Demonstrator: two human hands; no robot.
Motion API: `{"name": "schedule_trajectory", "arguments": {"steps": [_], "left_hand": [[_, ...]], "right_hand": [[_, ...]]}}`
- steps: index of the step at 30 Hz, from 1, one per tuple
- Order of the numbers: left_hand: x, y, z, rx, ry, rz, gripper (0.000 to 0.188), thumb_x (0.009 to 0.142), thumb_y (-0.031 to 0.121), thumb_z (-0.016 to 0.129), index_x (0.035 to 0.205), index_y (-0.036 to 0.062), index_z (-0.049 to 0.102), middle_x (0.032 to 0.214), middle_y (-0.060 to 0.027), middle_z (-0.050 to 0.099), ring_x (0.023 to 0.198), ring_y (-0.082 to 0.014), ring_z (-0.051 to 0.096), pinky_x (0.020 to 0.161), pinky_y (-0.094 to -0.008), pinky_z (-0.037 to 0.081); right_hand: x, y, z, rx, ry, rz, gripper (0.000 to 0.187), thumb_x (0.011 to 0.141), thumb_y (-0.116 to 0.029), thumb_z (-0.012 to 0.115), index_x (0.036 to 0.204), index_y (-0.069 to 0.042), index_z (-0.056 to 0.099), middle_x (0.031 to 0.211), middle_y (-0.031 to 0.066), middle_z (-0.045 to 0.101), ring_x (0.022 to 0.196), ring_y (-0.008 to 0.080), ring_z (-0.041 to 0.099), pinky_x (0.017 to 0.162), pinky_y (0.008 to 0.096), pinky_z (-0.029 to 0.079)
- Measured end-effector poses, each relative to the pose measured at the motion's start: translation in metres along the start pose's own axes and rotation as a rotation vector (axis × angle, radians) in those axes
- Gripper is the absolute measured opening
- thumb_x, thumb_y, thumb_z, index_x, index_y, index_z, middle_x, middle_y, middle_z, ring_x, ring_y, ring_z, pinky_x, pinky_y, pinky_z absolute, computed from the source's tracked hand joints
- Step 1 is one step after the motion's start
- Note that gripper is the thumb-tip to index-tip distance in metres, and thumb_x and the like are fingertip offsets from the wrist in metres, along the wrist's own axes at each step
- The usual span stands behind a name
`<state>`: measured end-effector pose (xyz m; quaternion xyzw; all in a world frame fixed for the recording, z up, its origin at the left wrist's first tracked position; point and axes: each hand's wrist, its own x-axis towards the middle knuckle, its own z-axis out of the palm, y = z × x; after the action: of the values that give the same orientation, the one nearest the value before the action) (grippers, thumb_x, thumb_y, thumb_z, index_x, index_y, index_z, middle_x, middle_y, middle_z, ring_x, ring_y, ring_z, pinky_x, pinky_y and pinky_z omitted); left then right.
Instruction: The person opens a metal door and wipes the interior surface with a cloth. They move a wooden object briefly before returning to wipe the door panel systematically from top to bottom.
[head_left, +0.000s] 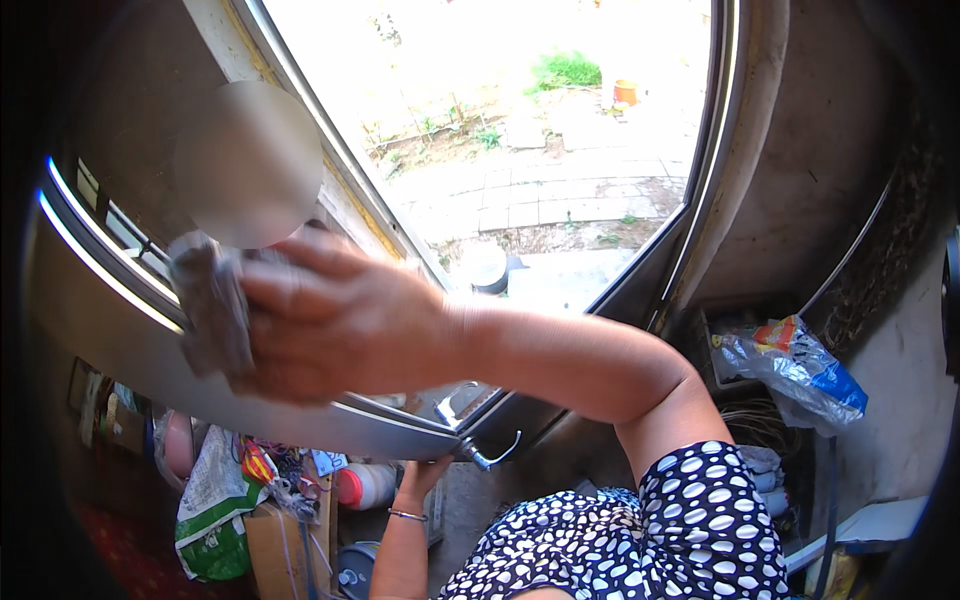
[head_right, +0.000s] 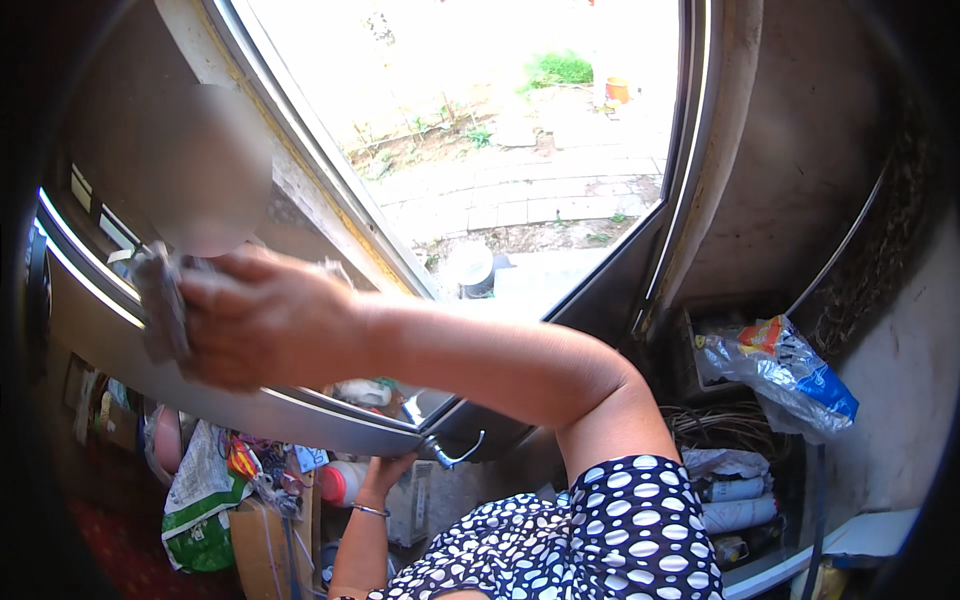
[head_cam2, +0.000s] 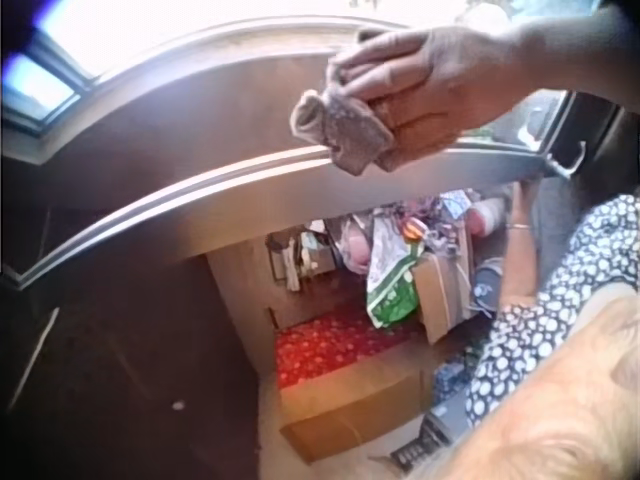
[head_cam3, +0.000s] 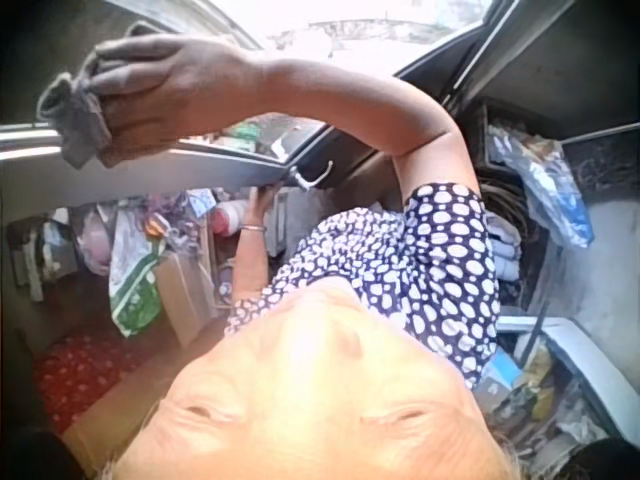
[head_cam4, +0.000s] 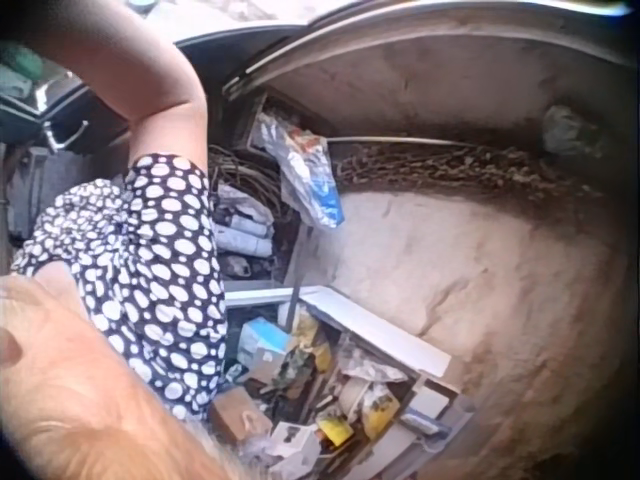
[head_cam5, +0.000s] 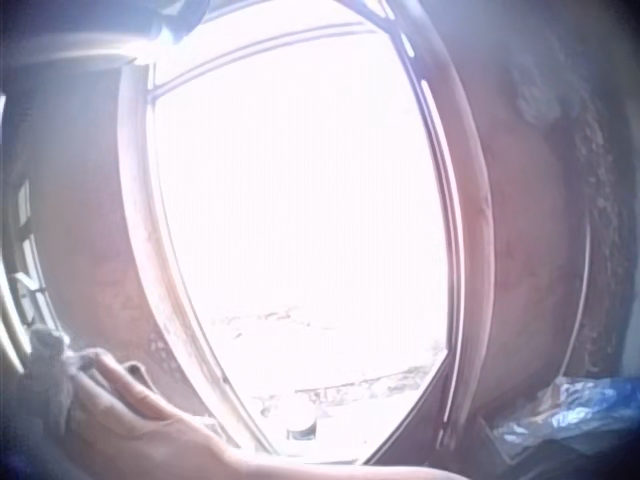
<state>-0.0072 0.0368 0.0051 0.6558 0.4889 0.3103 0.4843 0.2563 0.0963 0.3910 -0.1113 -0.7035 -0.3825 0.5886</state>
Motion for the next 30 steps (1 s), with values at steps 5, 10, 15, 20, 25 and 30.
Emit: {"name": "schedule_trajectory", "arguments": {"steps": [5, 10, 15, 20, 25, 30], "left_hand": [[0.001, 0.026, -0.002, 0.045, -0.035, -0.01, 0.032, 0.073, 0.0, 0.073, 0.103, 0.0046, 0.062, 0.097, -0.0031, 0.063, 0.087, -0.0137, 0.059, 0.075, -0.0287, 0.048], [0.006, 0.036, -0.004, -0.011, -0.08, 0.079, 0.031, 0.072, -0.002, 0.073, 0.1, 0.0045, 0.061, 0.094, -0.0024, 0.062, 0.086, -0.0132, 0.058, 0.073, -0.0278, 0.048], [0.017, 0.046, -0.01, 0.111, -0.198, 0.164, 0.032, 0.071, 0.0, 0.074, 0.1, 0.0037, 0.06, 0.093, -0.0044, 0.062, 0.085, -0.0149, 0.058, 0.073, -0.0291, 0.048], [0.019, 0.047, -0.02, 0.226, -0.263, 0.232, 0.031, 0.074, 0.004, 0.074, 0.102, 0.0034, 0.062, 0.095, -0.0046, 0.062, 0.087, -0.0145, 0.058, 0.076, -0.0294, 0.049], [0.018, 0.057, -0.02, 0.252, -0.283, 0.292, 0.033, 0.073, 0.008, 0.076, 0.102, 0.0027, 0.062, 0.095, -0.0058, 0.063, 0.087, -0.0152, 0.058, 0.076, -0.0303, 0.049], [0.02, 0.056, -0.021, 0.262, -0.313, 0.308, 0.035, 0.074, 0.007, 0.075, 0.104, 0.0018, 0.06, 0.096, -0.0066, 0.063, 0.087, -0.0162, 0.059, 0.077, -0.0301, 0.049]], "right_hand": [[0.034, 0.113, -0.02, -0.098, 0.276, 0.046, 0.012, 0.074, -0.013, 0.063, 0.084, -0.006, 0.061, 0.078, 0.0075, 0.058, 0.076, 0.0202, 0.056, 0.068, 0.037, 0.046], [-0.028, 0.148, -0.082, -0.097, 0.227, 0.613, 0.031, 0.078, -0.003, 0.057, 0.108, 0.001, 0.049, 0.084, 0.0078, 0.055, 0.076, 0.021, 0.056, 0.07, 0.0315, 0.047], [-0.189, 0.105, -0.106, -0.112, 0.42, 1.188, 0.053, 0.082, -0.017, 0.061, 0.125, 0.005, 0.04, 0.12, 0.019, 0.047, 0.109, 0.0256, 0.048, 0.096, 0.0361, 0.038], [-0.312, -0.018, -0.073, -0.28, 0.29, 1.475, 0.059, 0.085, -0.019, 0.06, 0.131, 0.006, 0.033, 0.126, 0.0213, 0.043, 0.119, 0.0304, 0.041, 0.102, 0.0389, 0.032], [-0.336, -0.111, -0.047, -0.325, 0.121, 1.608, 0.065, 0.082, -0.02, 0.065, 0.132, 0.001, 0.03, 0.126, 0.0229, 0.042, 0.116, 0.035, 0.045, 0.102, 0.0411, 0.033], [-0.181, -0.07, -0.023, -0.232, 0.213, 0.986, 0.058, 0.079, -0.011, 0.066, 0.127, 0.001, 0.038, 0.122, 0.0198, 0.043, 0.116, 0.0381, 0.042, 0.103, 0.0444, 0.03]]}}
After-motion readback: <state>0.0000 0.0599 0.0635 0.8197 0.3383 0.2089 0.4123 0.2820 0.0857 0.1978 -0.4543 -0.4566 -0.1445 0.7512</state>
